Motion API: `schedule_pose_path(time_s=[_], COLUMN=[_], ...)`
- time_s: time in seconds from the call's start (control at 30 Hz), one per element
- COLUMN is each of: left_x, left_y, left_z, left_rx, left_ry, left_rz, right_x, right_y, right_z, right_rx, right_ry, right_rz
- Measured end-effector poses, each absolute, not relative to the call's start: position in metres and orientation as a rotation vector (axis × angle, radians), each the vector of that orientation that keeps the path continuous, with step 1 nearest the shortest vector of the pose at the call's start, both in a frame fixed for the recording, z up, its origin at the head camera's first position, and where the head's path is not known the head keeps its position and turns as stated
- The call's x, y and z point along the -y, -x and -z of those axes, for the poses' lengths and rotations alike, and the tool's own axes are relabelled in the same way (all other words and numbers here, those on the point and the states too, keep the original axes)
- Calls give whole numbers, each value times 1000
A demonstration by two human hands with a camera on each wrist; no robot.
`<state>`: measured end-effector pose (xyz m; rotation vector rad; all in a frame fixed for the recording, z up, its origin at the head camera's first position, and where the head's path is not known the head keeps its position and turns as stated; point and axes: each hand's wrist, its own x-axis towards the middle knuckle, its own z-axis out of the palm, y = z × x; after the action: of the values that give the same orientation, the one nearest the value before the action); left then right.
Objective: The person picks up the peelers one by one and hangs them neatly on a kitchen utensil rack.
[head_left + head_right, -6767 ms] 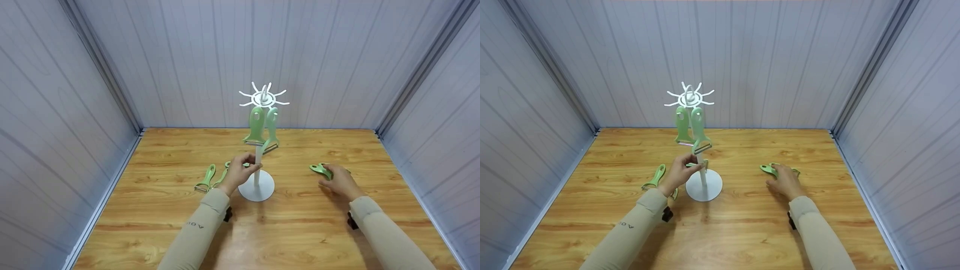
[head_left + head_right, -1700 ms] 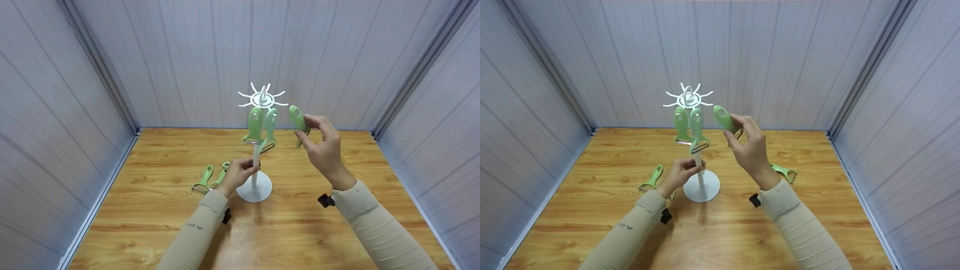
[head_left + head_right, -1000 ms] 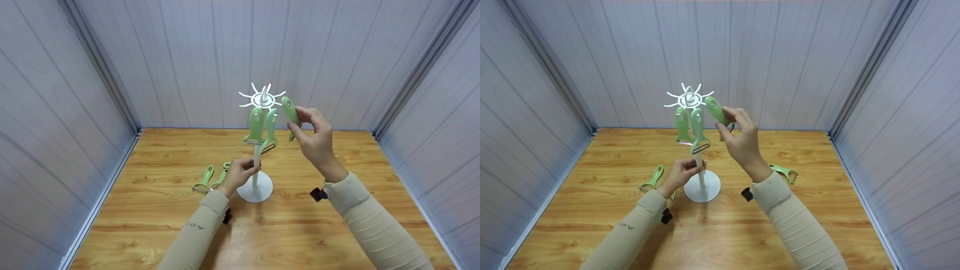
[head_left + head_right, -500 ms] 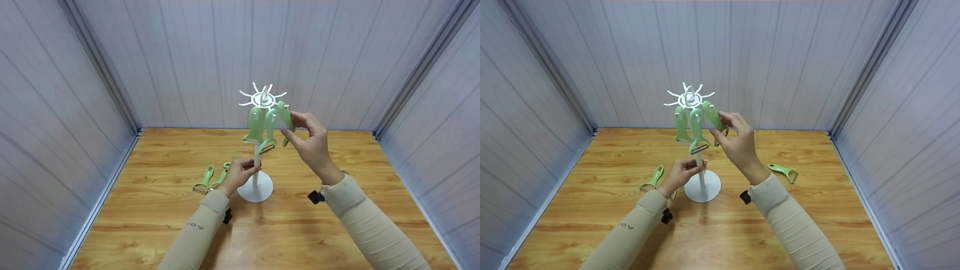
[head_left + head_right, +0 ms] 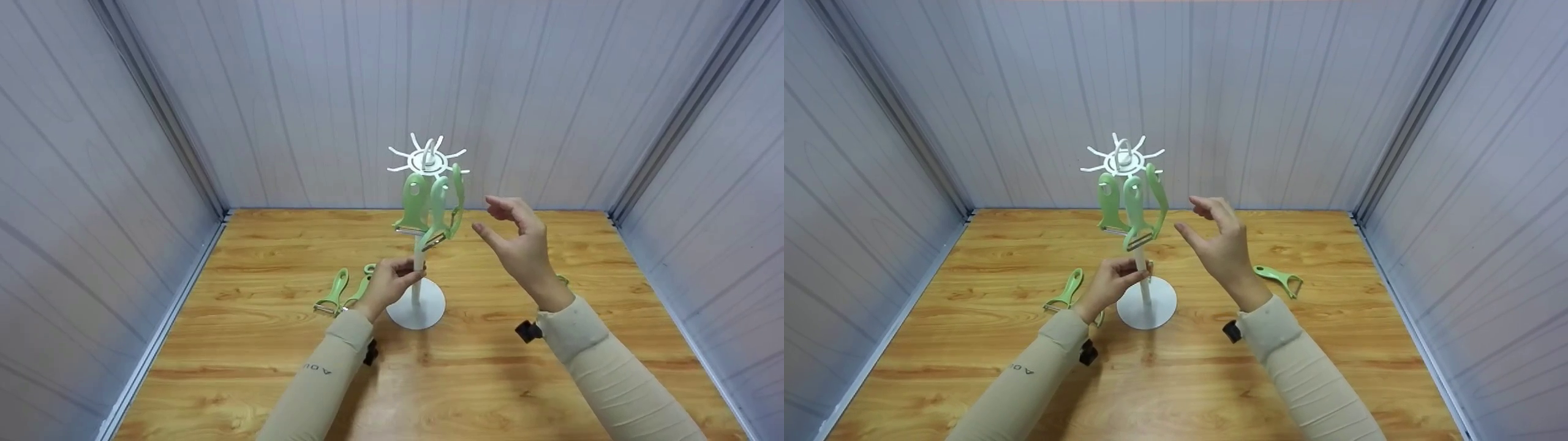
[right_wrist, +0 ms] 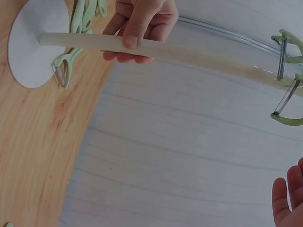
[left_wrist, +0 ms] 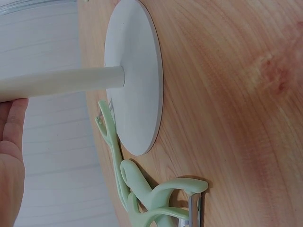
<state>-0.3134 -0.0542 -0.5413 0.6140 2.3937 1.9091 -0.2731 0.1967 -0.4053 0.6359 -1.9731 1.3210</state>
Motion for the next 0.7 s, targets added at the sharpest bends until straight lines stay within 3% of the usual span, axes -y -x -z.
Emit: schedule_pose_path(time_s=[0.7], left_x=[54], left_y=[313], left_z=[543], left_rx=[-2378], left_ry=[-621], left_rz=[-1913], right_x=[-252], right_y=[285], right_z=[449], right_rx=[2159], right_ry=[-515], right_rz=[-1129])
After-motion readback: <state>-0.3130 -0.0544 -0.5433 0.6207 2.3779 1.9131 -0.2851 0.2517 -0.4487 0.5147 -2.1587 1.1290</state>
